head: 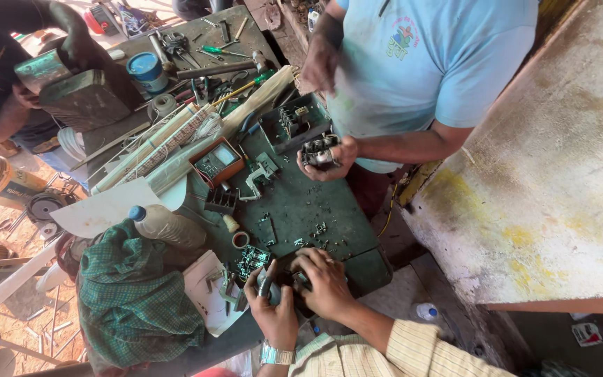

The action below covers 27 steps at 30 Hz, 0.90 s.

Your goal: The person uses a screwdriver to remove screws from a small electronic component on a cluttered workbench. They then place the component into a plastic tray and continue handling small parts and tools.

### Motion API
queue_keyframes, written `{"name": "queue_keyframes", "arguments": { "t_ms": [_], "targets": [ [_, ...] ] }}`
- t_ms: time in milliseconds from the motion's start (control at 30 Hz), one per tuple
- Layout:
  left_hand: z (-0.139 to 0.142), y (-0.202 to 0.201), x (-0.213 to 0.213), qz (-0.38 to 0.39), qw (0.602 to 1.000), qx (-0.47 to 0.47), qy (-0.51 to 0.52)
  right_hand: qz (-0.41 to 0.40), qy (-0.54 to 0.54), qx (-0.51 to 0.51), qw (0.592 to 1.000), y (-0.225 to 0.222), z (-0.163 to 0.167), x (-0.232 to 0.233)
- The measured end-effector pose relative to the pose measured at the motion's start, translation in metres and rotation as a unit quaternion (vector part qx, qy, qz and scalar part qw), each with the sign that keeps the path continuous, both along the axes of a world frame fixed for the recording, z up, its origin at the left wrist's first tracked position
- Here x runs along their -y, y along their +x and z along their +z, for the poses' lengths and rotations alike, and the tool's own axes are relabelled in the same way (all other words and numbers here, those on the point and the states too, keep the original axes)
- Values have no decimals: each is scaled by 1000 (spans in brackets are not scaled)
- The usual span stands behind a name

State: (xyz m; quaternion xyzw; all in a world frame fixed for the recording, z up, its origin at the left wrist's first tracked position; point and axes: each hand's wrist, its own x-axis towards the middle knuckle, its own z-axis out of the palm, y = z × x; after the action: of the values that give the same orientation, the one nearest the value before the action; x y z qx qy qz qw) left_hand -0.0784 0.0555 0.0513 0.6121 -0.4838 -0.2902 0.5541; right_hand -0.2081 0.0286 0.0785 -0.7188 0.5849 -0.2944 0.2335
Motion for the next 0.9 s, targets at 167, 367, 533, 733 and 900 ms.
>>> {"name": "queue_keyframes", "arguments": {
  "t_ms": [167, 367, 533, 733, 900],
  "targets": [
    [3, -4, 0, 3, 1000, -12, 18, -8, -12, 14, 1000, -3, 0, 1],
    [9, -7, 3, 11, 999, 34, 7, -10, -24, 28, 999, -5, -4, 3],
    [13, -6, 4, 13, 999, 34, 16, -4, -36, 20, 999, -5, -7, 5],
    [14, -10, 3, 13, 999, 35, 9, 7, -76, 23, 997, -6, -10, 10],
    [15, -10, 7, 8, 1000, 23, 3, 1, -41, 29, 999, -9, -8, 12]
  ]
}}
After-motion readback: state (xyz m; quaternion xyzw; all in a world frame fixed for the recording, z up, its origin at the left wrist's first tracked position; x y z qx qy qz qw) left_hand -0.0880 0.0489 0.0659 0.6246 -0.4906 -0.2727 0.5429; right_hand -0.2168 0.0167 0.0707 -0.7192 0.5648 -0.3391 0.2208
